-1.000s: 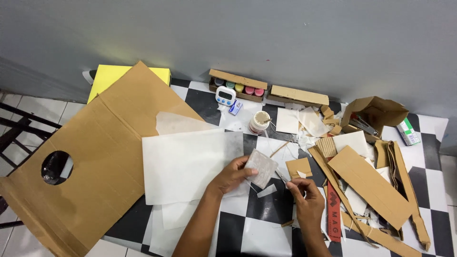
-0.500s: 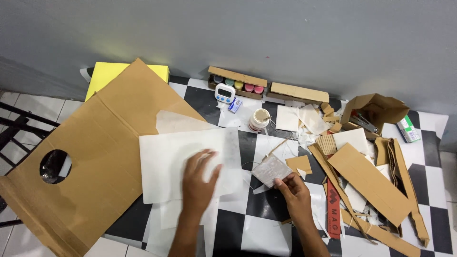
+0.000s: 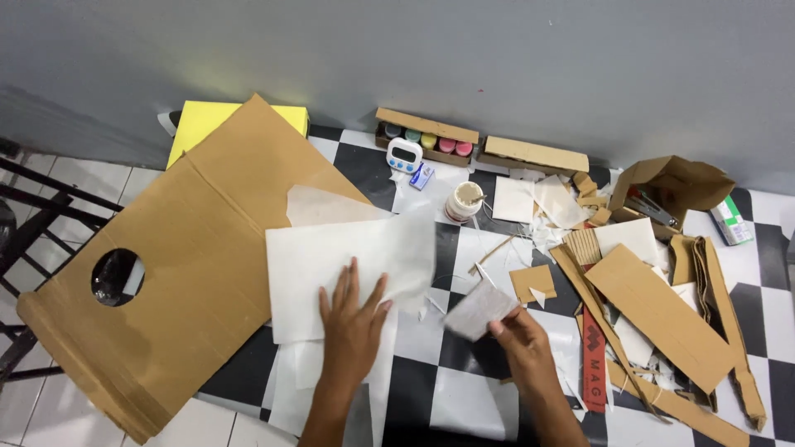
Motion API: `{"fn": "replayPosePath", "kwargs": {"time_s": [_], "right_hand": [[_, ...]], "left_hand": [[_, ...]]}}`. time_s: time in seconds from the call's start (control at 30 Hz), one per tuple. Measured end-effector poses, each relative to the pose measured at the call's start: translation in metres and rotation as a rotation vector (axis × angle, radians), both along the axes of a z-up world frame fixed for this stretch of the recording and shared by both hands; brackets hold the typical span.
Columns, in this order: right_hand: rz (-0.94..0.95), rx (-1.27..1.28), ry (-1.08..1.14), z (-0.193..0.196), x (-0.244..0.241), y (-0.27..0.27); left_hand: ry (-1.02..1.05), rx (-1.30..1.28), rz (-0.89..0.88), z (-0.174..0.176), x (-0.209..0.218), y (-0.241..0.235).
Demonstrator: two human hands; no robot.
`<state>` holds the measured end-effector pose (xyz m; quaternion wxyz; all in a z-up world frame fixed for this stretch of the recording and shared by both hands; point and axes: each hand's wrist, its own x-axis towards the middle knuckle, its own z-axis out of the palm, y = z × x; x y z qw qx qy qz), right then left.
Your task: Applying glue to a cardboard square, sticking it to paper, and trimming the edges with scissors.
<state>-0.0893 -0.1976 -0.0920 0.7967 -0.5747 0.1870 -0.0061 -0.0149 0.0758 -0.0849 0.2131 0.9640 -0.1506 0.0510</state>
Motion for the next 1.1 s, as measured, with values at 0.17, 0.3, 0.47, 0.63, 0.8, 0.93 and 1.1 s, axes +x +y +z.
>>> {"fn": "replayPosePath", "kwargs": {"time_s": [0.17,0.3,0.47,0.63,0.8,0.93,1.1], "right_hand": [[0.11,0.185,-0.098,0.035,0.002,0.02],[-0.117,0.152,-0.01,0.018,-0.005,-0.004],[-0.34,0.11,-0.037,0.024,-0.026,-0.056],[-0.48,0.261,-0.322,0.031,-0.053,-0.128],[-0.75,-0.027,-0.243,0.086,-0.05,-0.138],[-0.709,-0.096,-0.296,0.104,-0.045,-0.138],[-0.749,-0.039,-0.204,0.068,-0.058,-0.183]], "left_hand": [[-0.061,-0.176,-0.232,0.025,-0.016,-0.047],[0.079,-0.344,-0.573,0.069,-0.033,-0.067],[-0.173,-0.548,-0.563,0.075,-0.024,-0.043],[-0.357,-0.529,0.038,0.054,-0.003,-0.012],[-0.033,0.008,-0.018,-0.012,0.018,-0.007],[0.02,0.139,0.054,-0.049,0.01,-0.027],[-0.2,0.253,0.121,-0.049,0.003,-0.033]]}}
